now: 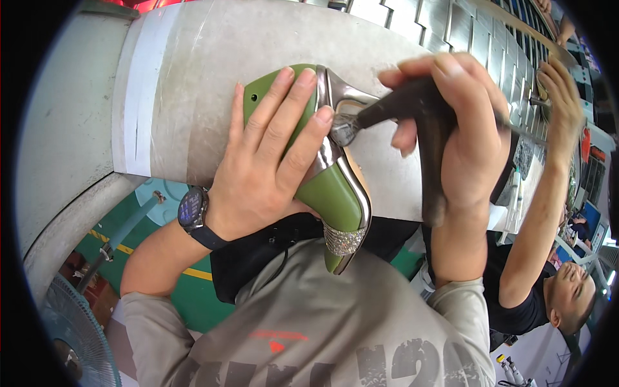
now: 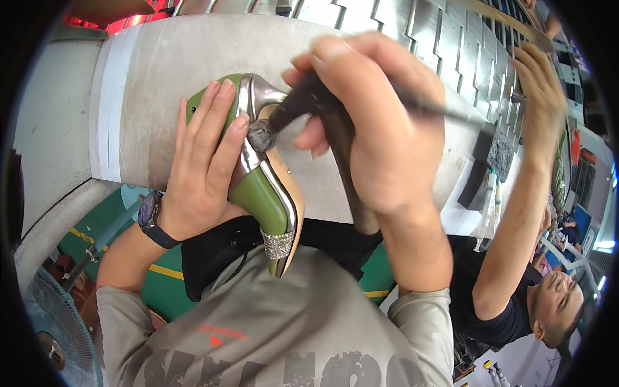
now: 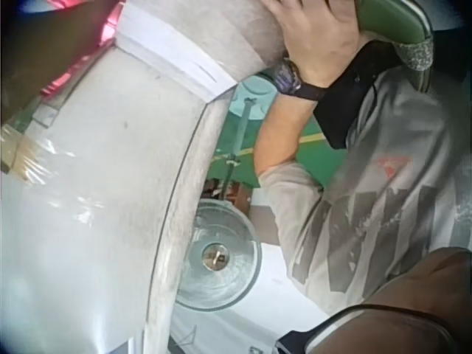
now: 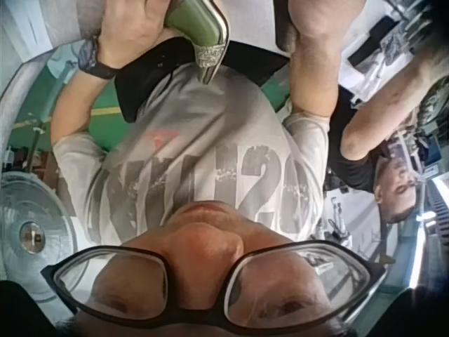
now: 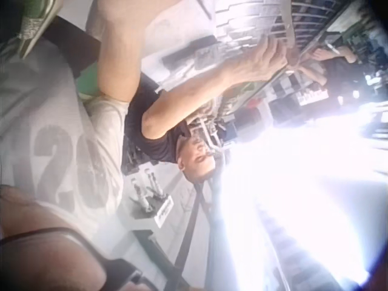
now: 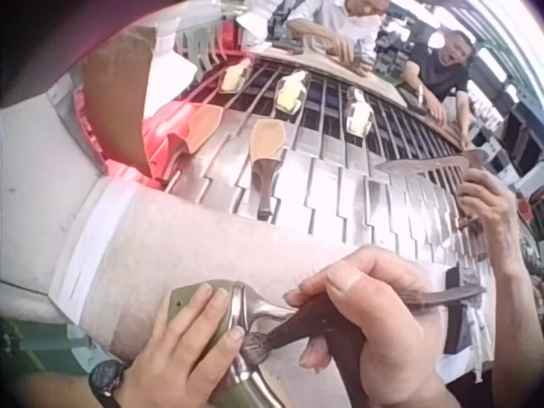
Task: The person applies a sole to a shoe upper and secures a high heel component. The person then uses a hammer to pound around the edges of the sole and heel for a secure bond.
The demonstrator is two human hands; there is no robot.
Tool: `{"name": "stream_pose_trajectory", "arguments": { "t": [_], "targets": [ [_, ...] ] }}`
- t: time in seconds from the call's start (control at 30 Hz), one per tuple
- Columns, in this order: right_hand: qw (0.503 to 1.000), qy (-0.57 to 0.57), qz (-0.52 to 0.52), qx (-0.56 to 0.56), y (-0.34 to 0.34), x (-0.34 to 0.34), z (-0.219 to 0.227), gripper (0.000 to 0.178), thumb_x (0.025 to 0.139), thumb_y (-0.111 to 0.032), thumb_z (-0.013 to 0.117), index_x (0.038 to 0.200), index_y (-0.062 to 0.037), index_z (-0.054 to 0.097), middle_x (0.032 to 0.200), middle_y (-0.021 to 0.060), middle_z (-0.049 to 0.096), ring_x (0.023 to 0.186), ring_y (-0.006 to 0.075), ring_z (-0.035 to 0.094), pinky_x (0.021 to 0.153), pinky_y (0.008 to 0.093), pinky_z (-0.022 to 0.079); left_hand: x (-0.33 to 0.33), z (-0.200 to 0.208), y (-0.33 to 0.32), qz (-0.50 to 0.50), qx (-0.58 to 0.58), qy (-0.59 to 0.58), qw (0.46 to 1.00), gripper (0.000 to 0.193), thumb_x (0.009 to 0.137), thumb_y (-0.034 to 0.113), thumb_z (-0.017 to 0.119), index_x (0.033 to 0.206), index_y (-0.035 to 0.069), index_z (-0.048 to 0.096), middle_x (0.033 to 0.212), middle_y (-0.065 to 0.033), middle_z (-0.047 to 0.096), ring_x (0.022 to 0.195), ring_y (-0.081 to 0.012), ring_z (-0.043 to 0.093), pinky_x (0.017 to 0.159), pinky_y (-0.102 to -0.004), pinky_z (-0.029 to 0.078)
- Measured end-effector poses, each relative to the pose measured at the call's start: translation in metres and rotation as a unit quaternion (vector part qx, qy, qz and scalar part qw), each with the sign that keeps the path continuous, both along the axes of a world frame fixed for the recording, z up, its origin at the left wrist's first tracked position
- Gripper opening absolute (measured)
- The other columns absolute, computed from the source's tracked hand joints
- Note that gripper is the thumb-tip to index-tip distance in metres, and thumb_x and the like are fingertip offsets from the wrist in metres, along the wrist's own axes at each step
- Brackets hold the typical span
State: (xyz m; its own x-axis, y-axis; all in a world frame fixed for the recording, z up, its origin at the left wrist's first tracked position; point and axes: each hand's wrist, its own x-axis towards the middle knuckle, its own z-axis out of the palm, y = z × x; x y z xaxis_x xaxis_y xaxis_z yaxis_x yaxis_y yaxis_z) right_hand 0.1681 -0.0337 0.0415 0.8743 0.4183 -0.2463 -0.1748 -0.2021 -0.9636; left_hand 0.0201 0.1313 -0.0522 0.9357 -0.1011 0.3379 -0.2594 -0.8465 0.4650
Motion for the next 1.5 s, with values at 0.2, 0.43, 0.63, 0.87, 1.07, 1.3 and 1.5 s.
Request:
{"name": "stream_pose_trajectory", "arguments": {
  "t": [0.2, 0.43, 0.63, 0.87, 1.07, 1.3, 1.5],
  "targets": [
    [0.993, 0.090, 0.040, 0.068, -0.010, 0.018, -0.018, 0.031, 0.099, -0.025, 0.064, 0.099, 0.0055, 0.071, 0.087, 0.0166, 0.075, 0.055, 0.0170, 0.066, 0.052, 0.0272, 0.051, -0.001, -0.012, 0.006, 0.006, -0.009, -0.024, 1.000, 0.113, 0.068, 0.043, 0.088, 0.161, 0.009, 0.033, 0.165, -0.0256, 0.036, 0.150, -0.0448, 0.039, 0.116, -0.0728, 0.028],
    [0.995, 0.013, 0.102, 0.003, -0.020, 0.008, 0.002, 0.035, 0.100, -0.027, 0.054, 0.097, 0.0056, 0.067, 0.089, 0.0236, 0.074, 0.049, 0.0165, 0.062, 0.046, 0.0251, 0.049, 0.002, -0.006, 0.002, -0.008, -0.006, -0.031, 0.999, 0.121, 0.062, 0.045, 0.090, 0.162, 0.009, 0.031, 0.166, -0.0262, 0.034, 0.150, -0.0462, 0.039, 0.116, -0.0728, 0.028],
    [0.992, 0.016, 0.123, -0.027, -0.011, 0.016, 0.002, 0.036, 0.099, -0.031, 0.062, 0.099, 0.0034, 0.072, 0.088, 0.0149, 0.076, 0.054, 0.0142, 0.065, 0.051, 0.0254, 0.050, -0.004, 0.000, 0.001, 0.000, 0.004, -0.022, 1.000, 0.133, 0.052, 0.041, 0.096, 0.162, 0.007, 0.030, 0.166, -0.0253, 0.033, 0.151, -0.0470, 0.037, 0.116, -0.0729, 0.028],
    [0.988, 0.039, -0.089, 0.119, -0.078, -0.043, -0.038, 0.028, 0.102, -0.023, 0.062, 0.101, 0.0039, 0.069, 0.092, 0.0164, 0.076, 0.056, 0.0153, 0.067, 0.052, 0.0259, 0.052, 0.009, 0.036, -0.014, -0.088, 0.071, -0.008, 0.994, 0.127, 0.043, 0.030, 0.098, 0.155, 0.009, 0.042, 0.162, -0.0175, 0.040, 0.151, -0.0377, 0.039, 0.121, -0.0695, 0.025],
    [0.992, -0.100, -0.047, 0.053, -0.110, -0.083, -0.006, 0.029, 0.106, -0.019, 0.055, 0.103, 0.0064, 0.068, 0.099, 0.0181, 0.073, 0.059, 0.0146, 0.067, 0.055, 0.0236, 0.055, 0.013, 0.025, -0.011, -0.175, 0.077, -0.018, 0.981, 0.092, 0.043, 0.022, 0.096, 0.128, 0.013, 0.061, 0.124, -0.0026, 0.064, 0.128, -0.0266, 0.060, 0.123, -0.0663, 0.026],
    [0.947, -0.109, -0.122, 0.277, -0.085, -0.116, -0.032, 0.022, 0.106, -0.015, 0.054, 0.104, 0.0049, 0.065, 0.097, 0.0191, 0.073, 0.057, 0.0115, 0.062, 0.053, 0.0233, 0.051, 0.019, 0.021, -0.024, -0.170, 0.083, -0.060, 0.980, 0.097, 0.040, 0.030, 0.097, 0.128, 0.014, 0.059, 0.123, -0.0014, 0.064, 0.125, -0.0228, 0.060, 0.124, -0.0632, 0.027],
    [0.975, -0.193, -0.071, 0.084, -0.086, -0.080, 0.007, 0.038, 0.109, -0.024, 0.045, 0.110, 0.0072, 0.067, 0.106, 0.0246, 0.073, 0.061, 0.0152, 0.062, 0.059, 0.0240, 0.050, 0.012, 0.017, -0.010, -0.149, 0.088, -0.063, 0.983, 0.096, 0.041, 0.029, 0.097, 0.127, 0.014, 0.059, 0.123, -0.0028, 0.064, 0.124, -0.0248, 0.060, 0.125, -0.0632, 0.026]
  ]
}}
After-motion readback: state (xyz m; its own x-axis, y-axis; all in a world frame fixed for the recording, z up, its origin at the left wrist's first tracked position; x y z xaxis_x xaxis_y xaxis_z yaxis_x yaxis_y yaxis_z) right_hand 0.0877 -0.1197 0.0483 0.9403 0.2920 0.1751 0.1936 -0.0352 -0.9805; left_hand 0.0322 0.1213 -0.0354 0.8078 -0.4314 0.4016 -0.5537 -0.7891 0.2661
